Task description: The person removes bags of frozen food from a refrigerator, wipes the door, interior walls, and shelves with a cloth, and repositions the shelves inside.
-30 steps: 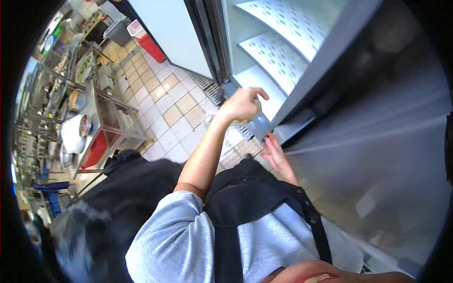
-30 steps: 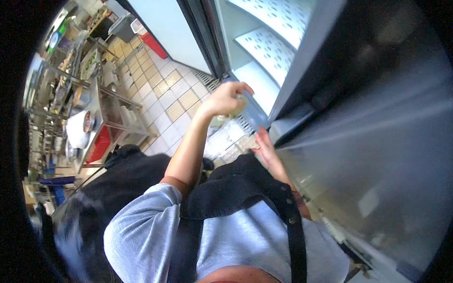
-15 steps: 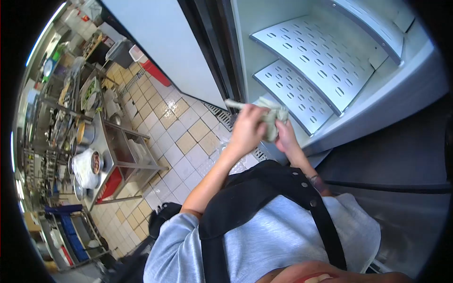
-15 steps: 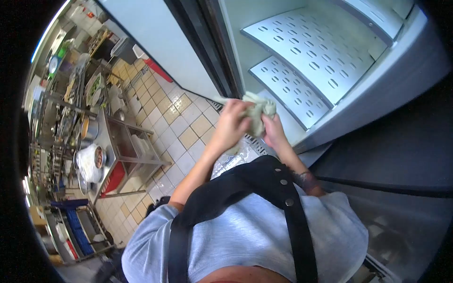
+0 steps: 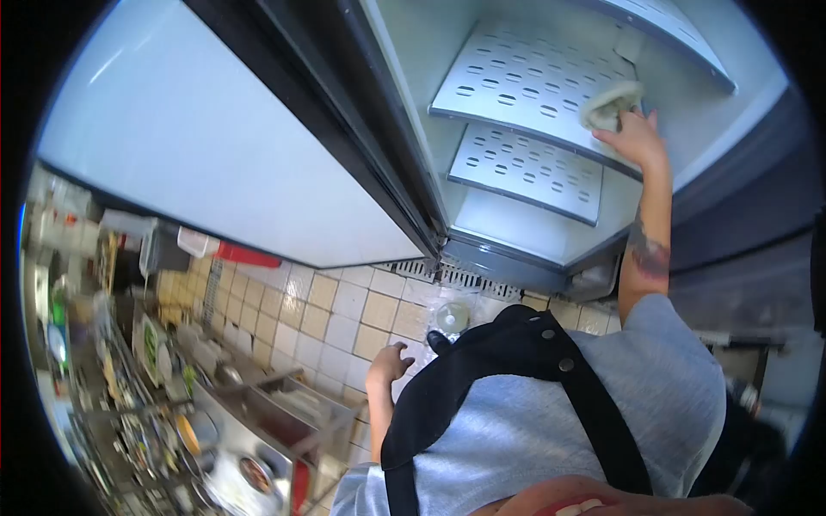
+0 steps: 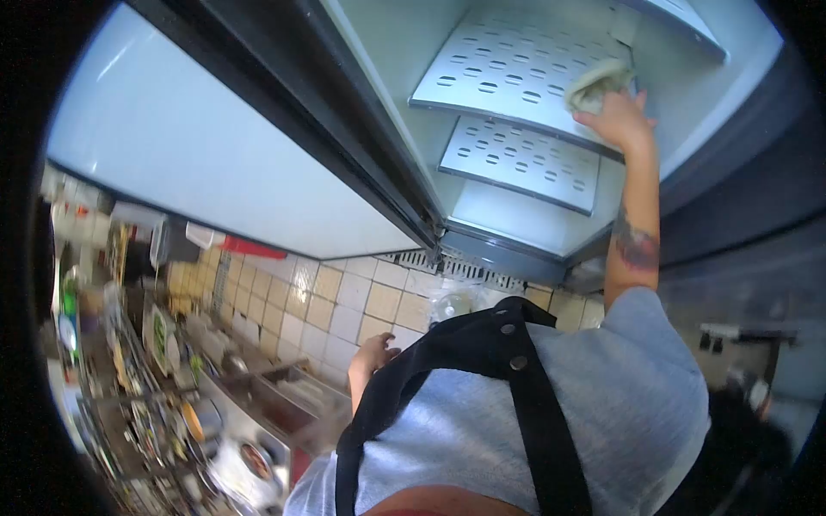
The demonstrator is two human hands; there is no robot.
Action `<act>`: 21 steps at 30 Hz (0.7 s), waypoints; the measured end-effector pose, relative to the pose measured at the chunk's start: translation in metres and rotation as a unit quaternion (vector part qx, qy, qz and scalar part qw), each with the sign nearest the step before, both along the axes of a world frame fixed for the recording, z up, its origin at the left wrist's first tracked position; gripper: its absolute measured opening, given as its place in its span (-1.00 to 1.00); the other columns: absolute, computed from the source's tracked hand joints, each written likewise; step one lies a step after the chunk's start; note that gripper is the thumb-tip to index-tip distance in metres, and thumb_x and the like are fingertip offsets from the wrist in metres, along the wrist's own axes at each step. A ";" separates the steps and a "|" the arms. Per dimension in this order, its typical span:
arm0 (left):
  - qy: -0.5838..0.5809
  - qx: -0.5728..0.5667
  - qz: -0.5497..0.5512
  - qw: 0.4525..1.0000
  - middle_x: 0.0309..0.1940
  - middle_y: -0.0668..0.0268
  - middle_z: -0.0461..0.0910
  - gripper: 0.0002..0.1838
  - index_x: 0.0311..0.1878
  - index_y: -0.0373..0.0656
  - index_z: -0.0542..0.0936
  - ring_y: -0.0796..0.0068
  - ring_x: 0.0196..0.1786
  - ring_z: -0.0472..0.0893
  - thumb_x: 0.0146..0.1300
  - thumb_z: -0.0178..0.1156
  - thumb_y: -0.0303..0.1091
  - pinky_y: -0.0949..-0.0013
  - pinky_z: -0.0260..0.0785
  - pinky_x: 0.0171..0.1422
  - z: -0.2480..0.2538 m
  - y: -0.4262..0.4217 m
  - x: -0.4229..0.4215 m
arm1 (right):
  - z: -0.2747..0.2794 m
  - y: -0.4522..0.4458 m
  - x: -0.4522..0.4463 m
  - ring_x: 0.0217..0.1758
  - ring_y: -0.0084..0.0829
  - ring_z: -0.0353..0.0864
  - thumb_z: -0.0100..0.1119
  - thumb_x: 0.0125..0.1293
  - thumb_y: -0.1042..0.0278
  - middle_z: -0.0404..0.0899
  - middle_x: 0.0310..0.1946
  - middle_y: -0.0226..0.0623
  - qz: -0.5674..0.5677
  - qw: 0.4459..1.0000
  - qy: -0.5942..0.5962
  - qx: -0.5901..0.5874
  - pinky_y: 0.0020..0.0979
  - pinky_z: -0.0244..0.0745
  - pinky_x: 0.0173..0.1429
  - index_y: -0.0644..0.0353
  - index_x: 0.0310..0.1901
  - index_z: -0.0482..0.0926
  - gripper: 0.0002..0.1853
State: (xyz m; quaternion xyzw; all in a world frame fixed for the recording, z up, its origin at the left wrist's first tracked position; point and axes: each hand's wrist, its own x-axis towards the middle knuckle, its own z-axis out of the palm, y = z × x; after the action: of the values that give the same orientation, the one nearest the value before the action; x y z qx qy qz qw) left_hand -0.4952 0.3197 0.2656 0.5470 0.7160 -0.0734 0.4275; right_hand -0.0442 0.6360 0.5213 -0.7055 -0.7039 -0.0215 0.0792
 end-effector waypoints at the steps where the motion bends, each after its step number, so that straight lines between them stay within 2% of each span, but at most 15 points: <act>1: 0.009 0.040 -0.028 0.999 0.01 -0.05 0.55 -0.48 0.15 -0.16 0.49 -0.06 0.11 0.52 0.14 0.29 -0.18 0.07 0.39 0.19 0.006 0.016 -0.012 | 0.005 0.008 0.007 0.23 0.14 0.37 0.17 0.13 -0.24 0.37 0.19 0.20 -0.023 0.988 0.004 -0.152 0.01 0.15 0.35 0.31 0.12 0.52 -0.26; 3: 0.021 0.122 -0.077 0.989 0.05 -0.06 0.52 -0.47 0.18 -0.16 0.46 -0.07 0.11 0.52 0.16 0.28 -0.18 0.07 0.39 0.19 0.016 0.050 -0.033 | -0.016 0.032 0.019 0.31 0.16 0.28 0.08 0.13 -0.36 0.31 0.25 0.21 -0.077 0.991 0.103 0.022 0.08 0.08 0.38 0.25 0.22 0.44 -0.16; 4: 0.037 0.116 -0.124 0.985 0.07 -0.06 0.49 -0.46 0.20 -0.18 0.42 -0.08 0.11 0.51 0.17 0.26 -0.20 0.06 0.39 0.18 0.023 0.072 -0.041 | -0.036 0.046 0.025 0.34 0.17 0.24 0.04 0.14 -0.42 0.29 0.28 0.21 -0.098 0.979 0.145 0.108 0.11 0.05 0.39 0.22 0.28 0.40 -0.12; 6: 0.004 0.176 -0.211 0.962 0.03 -0.05 0.51 -0.52 0.13 -0.19 0.48 -0.07 0.10 0.50 0.16 0.27 -0.24 0.10 0.38 0.17 0.027 0.118 -0.048 | -0.083 0.086 0.041 0.38 0.14 0.19 -0.06 0.16 -0.46 0.29 0.28 0.19 -0.140 0.974 0.116 0.132 0.09 0.06 0.40 0.19 0.34 0.30 -0.07; 8: -0.100 0.241 -0.236 0.936 0.02 -0.03 0.50 -0.57 0.10 -0.22 0.49 -0.05 0.10 0.49 0.15 0.26 -0.33 0.14 0.37 0.16 0.082 0.167 -0.016 | -0.097 0.083 0.039 0.40 0.13 0.17 -0.14 0.18 -0.49 0.26 0.30 0.17 -0.199 0.970 0.086 0.111 0.07 0.09 0.40 0.19 0.38 0.24 -0.05; 10: -0.243 0.382 -0.240 0.859 0.01 -0.02 0.49 -0.60 0.06 -0.26 0.50 -0.03 0.10 0.48 0.13 0.25 -0.40 0.17 0.35 0.17 0.112 0.206 0.024 | -0.088 0.075 0.010 0.40 0.12 0.19 -0.18 0.20 -0.51 0.20 0.35 0.14 -0.277 0.957 0.059 0.055 0.06 0.12 0.40 0.19 0.40 0.20 -0.03; 12: -0.274 0.477 -0.244 0.799 0.07 -0.03 0.46 -0.59 0.06 -0.26 0.51 -0.07 0.15 0.45 0.11 0.27 -0.40 0.16 0.31 0.23 0.141 0.238 0.067 | -0.093 0.075 -0.011 0.36 0.02 0.26 -0.17 0.21 -0.47 0.37 0.23 0.10 -0.316 0.945 0.051 0.073 -0.03 0.20 0.36 0.18 0.30 0.35 -0.11; 14: -0.250 0.561 -0.218 0.758 0.14 -0.05 0.41 -0.63 0.03 -0.23 0.54 -0.08 0.21 0.41 0.11 0.27 -0.40 0.13 0.28 0.28 0.160 0.275 0.100 | -0.086 0.075 -0.047 0.32 0.00 0.31 -0.12 0.20 -0.45 0.41 0.20 0.07 -0.287 0.954 0.059 0.065 -0.04 0.24 0.32 0.21 0.24 0.41 -0.14; 15: -0.247 0.604 -0.204 0.729 0.13 -0.05 0.41 -0.64 0.03 -0.21 0.54 -0.08 0.20 0.42 0.13 0.26 -0.39 0.13 0.29 0.26 0.168 0.298 0.113 | -0.101 0.087 -0.063 0.31 -0.01 0.33 -0.05 0.19 -0.40 0.44 0.18 0.04 -0.251 0.962 0.037 0.100 -0.06 0.26 0.31 0.24 0.23 0.42 -0.17; 16: -0.245 0.643 -0.164 0.706 0.09 -0.06 0.43 -0.67 0.01 -0.23 0.54 -0.07 0.17 0.43 0.17 0.25 -0.37 0.13 0.30 0.24 0.172 0.322 0.126 | -0.094 0.089 -0.089 0.34 -0.02 0.30 0.01 0.17 -0.36 0.40 0.21 0.07 -0.174 0.982 0.038 0.063 -0.06 0.24 0.34 0.25 0.23 0.41 -0.17; 17: -0.228 0.682 -0.140 0.680 0.05 -0.04 0.45 -0.68 0.00 -0.26 0.54 -0.06 0.14 0.44 0.21 0.23 -0.35 0.12 0.32 0.20 0.172 0.349 0.137 | -0.102 0.097 -0.114 0.38 -0.01 0.26 0.05 0.16 -0.34 0.34 0.26 0.07 -0.137 0.984 0.046 0.099 -0.06 0.22 0.37 0.23 0.25 0.40 -0.18; 18: -0.226 0.688 -0.126 0.678 0.04 -0.03 0.45 -0.68 0.00 -0.26 0.54 -0.07 0.13 0.45 0.23 0.20 -0.31 0.10 0.32 0.19 0.177 0.371 0.146 | -0.105 0.104 -0.133 0.40 -0.01 0.22 0.08 0.17 -0.25 0.29 0.30 0.08 -0.039 0.992 0.063 0.106 -0.05 0.20 0.38 0.19 0.26 0.38 -0.23; 19: -0.222 0.694 -0.109 0.676 0.04 -0.02 0.45 -0.68 -0.01 -0.27 0.54 -0.07 0.11 0.45 0.25 0.18 -0.28 0.08 0.33 0.17 0.179 0.388 0.154 | -0.097 0.110 -0.149 0.41 -0.02 0.21 0.09 0.20 -0.15 0.28 0.31 0.03 0.029 0.998 0.036 0.052 -0.05 0.19 0.39 0.13 0.28 0.37 -0.30; 20: -0.182 0.686 -0.117 0.694 0.05 -0.05 0.45 -0.65 0.02 -0.26 0.53 -0.10 0.13 0.43 0.25 0.16 -0.24 0.04 0.30 0.20 0.172 0.405 0.163 | -0.106 0.128 -0.156 0.40 -0.04 0.22 0.09 0.22 -0.09 0.30 0.31 -0.02 0.124 0.984 0.091 0.085 0.05 0.14 0.40 0.09 0.29 0.36 -0.35; 21: -0.138 0.679 -0.123 0.711 0.05 -0.08 0.44 -0.61 0.04 -0.26 0.51 -0.14 0.16 0.41 0.24 0.14 -0.20 0.01 0.27 0.23 0.161 0.424 0.167 | -0.110 0.143 -0.148 0.40 -0.04 0.22 0.07 0.23 -0.10 0.26 0.33 -0.03 0.114 0.988 0.079 0.067 0.10 0.10 0.41 0.04 0.31 0.35 -0.35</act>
State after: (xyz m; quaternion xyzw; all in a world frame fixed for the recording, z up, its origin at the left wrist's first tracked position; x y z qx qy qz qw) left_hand -0.3286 0.7432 0.4267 0.7771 0.4325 0.4567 0.0222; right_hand -0.1926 0.7790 0.4114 -0.6130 -0.7684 -0.0032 0.1836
